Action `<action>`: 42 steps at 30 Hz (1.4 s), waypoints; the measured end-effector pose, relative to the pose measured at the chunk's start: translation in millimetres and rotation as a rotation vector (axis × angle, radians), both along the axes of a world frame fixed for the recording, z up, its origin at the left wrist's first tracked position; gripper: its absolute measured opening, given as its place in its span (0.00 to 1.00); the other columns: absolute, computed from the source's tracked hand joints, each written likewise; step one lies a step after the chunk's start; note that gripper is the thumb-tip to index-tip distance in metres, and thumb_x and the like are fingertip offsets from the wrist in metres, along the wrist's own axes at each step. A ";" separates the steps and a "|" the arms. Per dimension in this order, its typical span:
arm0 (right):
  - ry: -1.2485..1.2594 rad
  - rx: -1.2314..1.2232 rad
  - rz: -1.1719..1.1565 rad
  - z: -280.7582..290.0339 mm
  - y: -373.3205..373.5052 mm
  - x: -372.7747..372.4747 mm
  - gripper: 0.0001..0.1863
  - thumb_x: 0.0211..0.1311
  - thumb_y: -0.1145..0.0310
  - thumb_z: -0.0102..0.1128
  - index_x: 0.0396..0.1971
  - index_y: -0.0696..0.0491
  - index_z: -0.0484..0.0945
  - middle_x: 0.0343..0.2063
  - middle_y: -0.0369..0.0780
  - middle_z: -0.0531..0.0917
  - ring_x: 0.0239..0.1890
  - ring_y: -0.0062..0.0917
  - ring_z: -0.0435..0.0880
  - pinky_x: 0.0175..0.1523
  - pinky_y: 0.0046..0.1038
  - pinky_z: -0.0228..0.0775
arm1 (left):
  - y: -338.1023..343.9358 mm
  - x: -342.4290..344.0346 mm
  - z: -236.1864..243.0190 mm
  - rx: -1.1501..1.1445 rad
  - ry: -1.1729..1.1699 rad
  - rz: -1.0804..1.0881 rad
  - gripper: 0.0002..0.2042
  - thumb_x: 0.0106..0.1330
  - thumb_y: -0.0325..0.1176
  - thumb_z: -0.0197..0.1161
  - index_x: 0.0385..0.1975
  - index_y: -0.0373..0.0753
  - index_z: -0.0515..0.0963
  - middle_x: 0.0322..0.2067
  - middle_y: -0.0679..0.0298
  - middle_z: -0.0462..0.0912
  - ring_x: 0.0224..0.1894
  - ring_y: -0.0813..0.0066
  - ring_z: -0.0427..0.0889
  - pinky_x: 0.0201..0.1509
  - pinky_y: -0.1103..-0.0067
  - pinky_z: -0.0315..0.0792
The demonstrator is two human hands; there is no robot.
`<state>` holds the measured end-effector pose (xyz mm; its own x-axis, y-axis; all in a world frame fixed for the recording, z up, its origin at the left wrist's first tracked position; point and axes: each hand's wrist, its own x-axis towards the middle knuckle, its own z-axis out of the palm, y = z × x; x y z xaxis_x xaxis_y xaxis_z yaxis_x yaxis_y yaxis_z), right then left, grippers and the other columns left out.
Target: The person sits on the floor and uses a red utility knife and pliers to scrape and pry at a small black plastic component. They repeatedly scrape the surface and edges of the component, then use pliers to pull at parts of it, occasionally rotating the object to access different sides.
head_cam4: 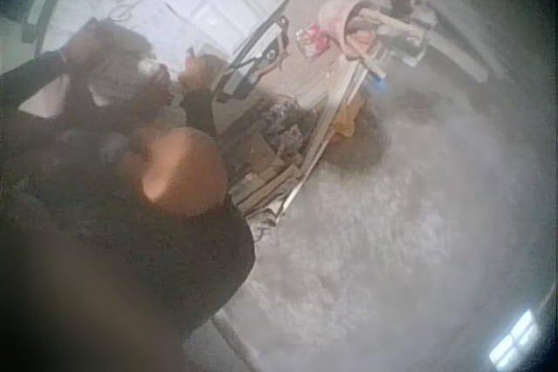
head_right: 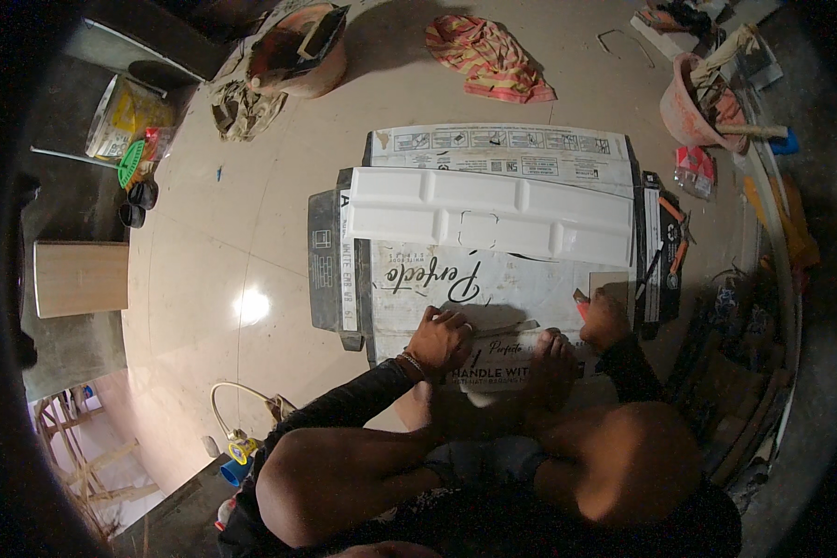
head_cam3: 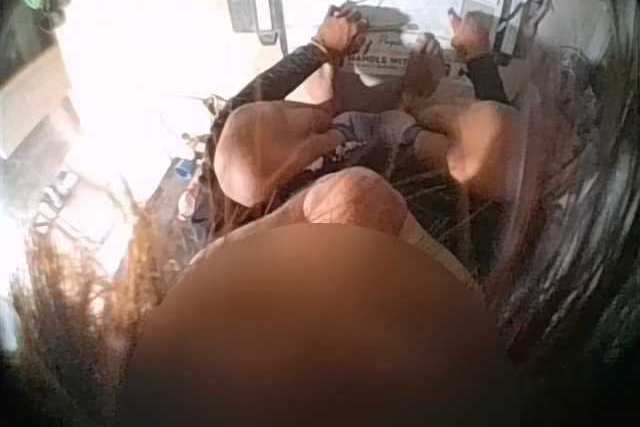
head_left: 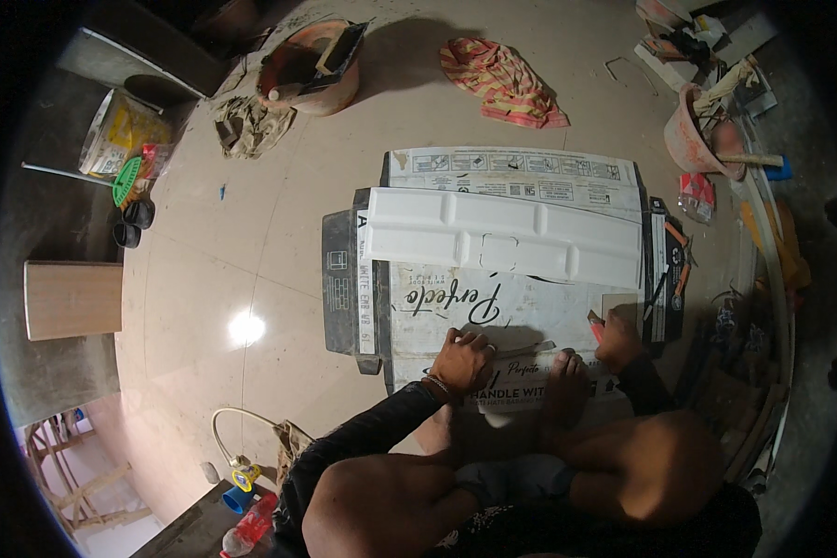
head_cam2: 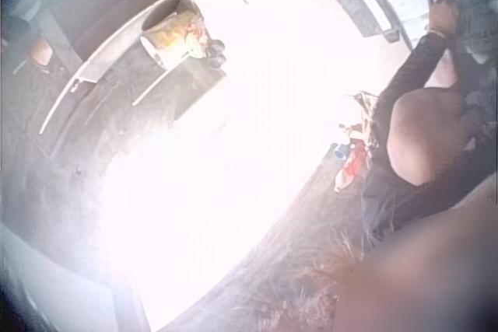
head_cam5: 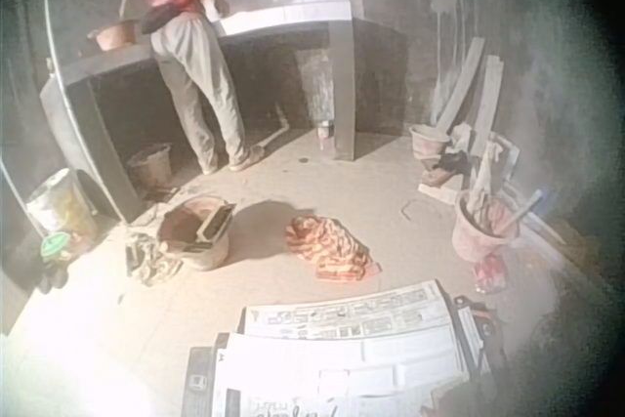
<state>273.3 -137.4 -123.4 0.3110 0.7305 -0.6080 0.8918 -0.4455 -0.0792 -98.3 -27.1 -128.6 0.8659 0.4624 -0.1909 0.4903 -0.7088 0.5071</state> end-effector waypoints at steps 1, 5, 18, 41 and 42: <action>-0.003 0.000 -0.025 1.0 -0.7 0.2 0.21 0.48 0.70 0.72 0.42 0.65 0.80 0.41 0.60 0.87 0.49 0.58 0.88 0.56 0.51 0.82 | -0.3 0.1 -1.3 0.014 -0.027 0.007 0.15 0.65 0.40 0.65 0.47 0.43 0.85 0.47 0.59 0.84 0.56 0.60 0.83 0.64 0.58 0.68; -0.025 0.030 -0.071 9.0 0.2 -2.2 0.18 0.54 0.66 0.73 0.39 0.64 0.82 0.39 0.60 0.87 0.48 0.58 0.89 0.53 0.51 0.83 | -0.7 0.3 -3.2 -0.003 -0.020 0.015 0.14 0.64 0.39 0.64 0.47 0.43 0.85 0.46 0.60 0.84 0.55 0.60 0.83 0.63 0.57 0.68; -0.035 -0.033 -0.147 35.1 16.4 -6.1 0.24 0.54 0.72 0.65 0.51 0.65 0.77 0.47 0.62 0.85 0.53 0.59 0.86 0.61 0.51 0.79 | 7.9 6.3 -2.8 -0.085 0.008 0.039 0.18 0.63 0.38 0.65 0.52 0.43 0.83 0.48 0.58 0.84 0.57 0.56 0.84 0.64 0.56 0.67; 0.084 -0.230 -0.072 22.0 19.3 22.1 0.36 0.51 0.67 0.69 0.61 0.65 0.69 0.52 0.61 0.85 0.58 0.57 0.85 0.66 0.49 0.78 | 11.9 7.1 -0.3 -0.115 0.053 0.020 0.24 0.59 0.39 0.71 0.57 0.45 0.82 0.54 0.58 0.84 0.56 0.56 0.86 0.64 0.57 0.68; 0.088 -0.247 -0.074 24.1 20.9 21.9 0.37 0.51 0.67 0.69 0.61 0.65 0.69 0.53 0.61 0.84 0.58 0.57 0.85 0.66 0.49 0.78 | 12.0 7.1 -0.7 -0.118 0.040 0.025 0.23 0.59 0.38 0.72 0.57 0.45 0.82 0.54 0.58 0.84 0.57 0.56 0.85 0.64 0.57 0.68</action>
<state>295.1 -116.6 -99.4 0.2956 0.5341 -0.7921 0.8508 -0.5242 -0.0359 -91.2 -15.2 -129.3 0.8450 0.4557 -0.2797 0.5286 -0.6328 0.5658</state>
